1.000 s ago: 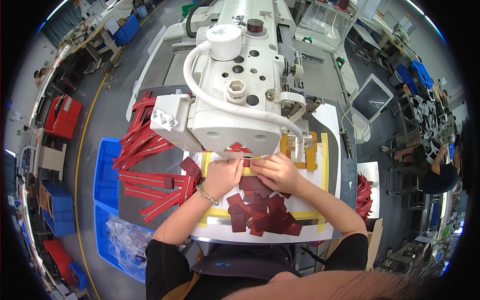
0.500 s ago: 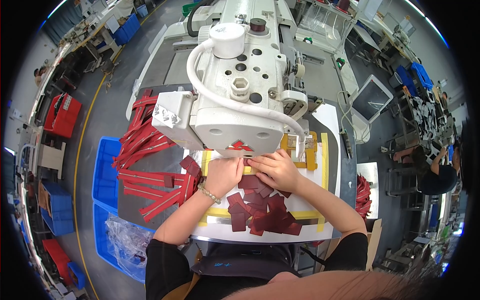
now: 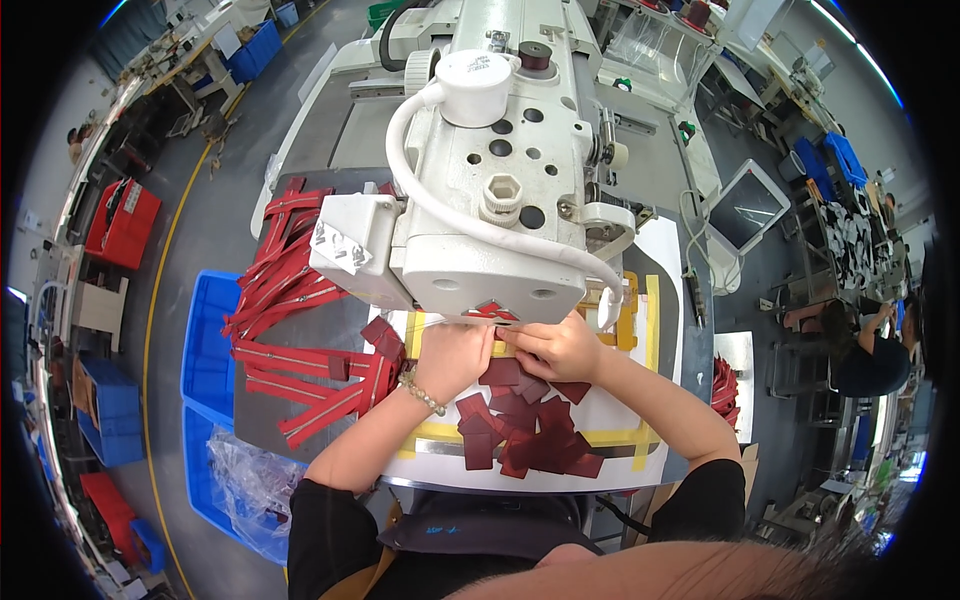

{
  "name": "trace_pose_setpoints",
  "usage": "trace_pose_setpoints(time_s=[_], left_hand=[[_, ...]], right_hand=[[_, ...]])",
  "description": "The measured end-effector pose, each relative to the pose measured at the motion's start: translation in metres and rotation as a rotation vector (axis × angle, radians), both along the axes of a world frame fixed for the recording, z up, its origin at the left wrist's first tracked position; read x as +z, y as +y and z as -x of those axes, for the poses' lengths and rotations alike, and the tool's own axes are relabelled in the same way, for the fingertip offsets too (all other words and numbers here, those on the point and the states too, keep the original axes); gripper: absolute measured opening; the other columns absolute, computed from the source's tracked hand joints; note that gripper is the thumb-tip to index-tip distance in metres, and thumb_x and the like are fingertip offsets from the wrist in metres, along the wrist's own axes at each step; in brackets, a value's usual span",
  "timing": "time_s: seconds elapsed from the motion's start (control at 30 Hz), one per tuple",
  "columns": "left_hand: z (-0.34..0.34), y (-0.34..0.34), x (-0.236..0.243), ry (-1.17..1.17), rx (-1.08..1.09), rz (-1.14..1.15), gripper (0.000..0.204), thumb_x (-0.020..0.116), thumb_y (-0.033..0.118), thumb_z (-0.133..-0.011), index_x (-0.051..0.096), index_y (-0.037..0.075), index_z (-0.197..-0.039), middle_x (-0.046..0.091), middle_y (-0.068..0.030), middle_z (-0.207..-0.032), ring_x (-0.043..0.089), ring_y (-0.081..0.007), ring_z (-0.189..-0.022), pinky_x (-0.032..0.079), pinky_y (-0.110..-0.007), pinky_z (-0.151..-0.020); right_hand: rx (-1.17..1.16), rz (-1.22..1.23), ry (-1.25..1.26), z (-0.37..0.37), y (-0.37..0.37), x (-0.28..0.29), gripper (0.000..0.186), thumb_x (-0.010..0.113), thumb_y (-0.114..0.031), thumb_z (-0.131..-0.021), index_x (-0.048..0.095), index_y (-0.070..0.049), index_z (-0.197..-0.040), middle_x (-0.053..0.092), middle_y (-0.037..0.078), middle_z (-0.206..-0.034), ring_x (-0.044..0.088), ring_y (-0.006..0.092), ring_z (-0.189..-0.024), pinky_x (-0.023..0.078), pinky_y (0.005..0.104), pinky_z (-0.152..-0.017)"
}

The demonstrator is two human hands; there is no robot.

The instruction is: Sewing small leather pieces onto red fabric/zipper straps using an industrial sewing machine.

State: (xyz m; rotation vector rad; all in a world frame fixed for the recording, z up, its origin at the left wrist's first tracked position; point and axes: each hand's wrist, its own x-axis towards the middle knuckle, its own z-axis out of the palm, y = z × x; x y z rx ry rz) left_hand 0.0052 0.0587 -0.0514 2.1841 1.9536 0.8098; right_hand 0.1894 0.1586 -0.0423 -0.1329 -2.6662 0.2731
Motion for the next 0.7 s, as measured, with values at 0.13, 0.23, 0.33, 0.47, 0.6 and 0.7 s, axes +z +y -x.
trace_pose_setpoints(time_s=[0.13,0.23,0.33,0.47,0.6,0.7], left_hand=[[0.005,0.000,0.007,-0.044,-0.016,0.038,0.030,0.052,0.025,-0.089,0.062,0.005,-0.069,0.059,-0.0120,-0.056,0.060,-0.0277,-0.049,0.047,-0.038,-0.047],[0.009,-0.005,0.024,-0.039,-0.013,0.070,0.036,0.052,0.030,-0.090,0.061,0.004,-0.066,0.060,-0.0132,-0.057,0.060,-0.0291,-0.051,0.047,-0.039,-0.049],[0.017,-0.012,0.038,-0.007,0.001,0.234,0.041,0.052,0.033,-0.091,0.061,0.004,-0.064,0.060,-0.0142,-0.058,0.061,-0.0301,-0.052,0.047,-0.040,-0.050],[0.025,-0.019,0.049,0.055,0.004,0.319,0.039,0.053,0.033,-0.091,0.060,0.005,-0.064,0.057,-0.0128,-0.055,0.059,-0.0311,-0.052,0.046,-0.040,-0.050],[0.033,-0.028,0.058,0.060,-0.013,0.301,0.041,0.050,0.032,-0.092,0.060,0.004,-0.064,0.057,-0.0144,-0.054,0.060,-0.0302,-0.051,0.046,-0.040,-0.048],[0.042,-0.037,0.061,0.047,0.007,0.272,0.037,0.053,0.029,-0.091,0.060,0.005,-0.064,0.056,-0.0141,-0.054,0.059,-0.0305,-0.052,0.046,-0.039,-0.048]], right_hand=[[0.009,-0.040,-0.034,-0.001,-0.001,0.001,0.034,0.067,-0.019,-0.073,0.065,-0.012,-0.107,0.061,-0.004,-0.104,0.052,0.0140,-0.086,0.035,0.0313,-0.075],[-0.002,-0.059,-0.044,-0.002,-0.001,0.001,0.038,0.065,-0.019,-0.074,0.064,-0.011,-0.111,0.061,-0.004,-0.104,0.052,0.0141,-0.086,0.034,0.0314,-0.076],[0.022,-0.053,-0.070,-0.001,0.001,-0.001,0.043,0.066,-0.019,-0.072,0.063,-0.011,-0.115,0.061,-0.004,-0.097,0.052,0.0146,-0.085,0.034,0.0317,-0.076],[0.095,-0.010,-0.043,0.002,0.014,-0.007,0.044,0.068,-0.019,-0.070,0.064,-0.011,-0.113,0.060,-0.002,-0.090,0.051,0.0154,-0.083,0.034,0.0320,-0.077],[0.127,0.082,-0.033,0.006,0.015,-0.003,0.039,0.067,-0.016,-0.067,0.066,-0.010,-0.106,0.060,0.000,-0.086,0.053,0.0193,-0.083,0.037,0.0337,-0.074],[0.124,0.123,-0.012,0.009,0.012,0.002,0.034,0.066,-0.014,-0.067,0.066,-0.009,-0.100,0.061,0.002,-0.088,0.056,0.0228,-0.085,0.043,0.0362,-0.073]])
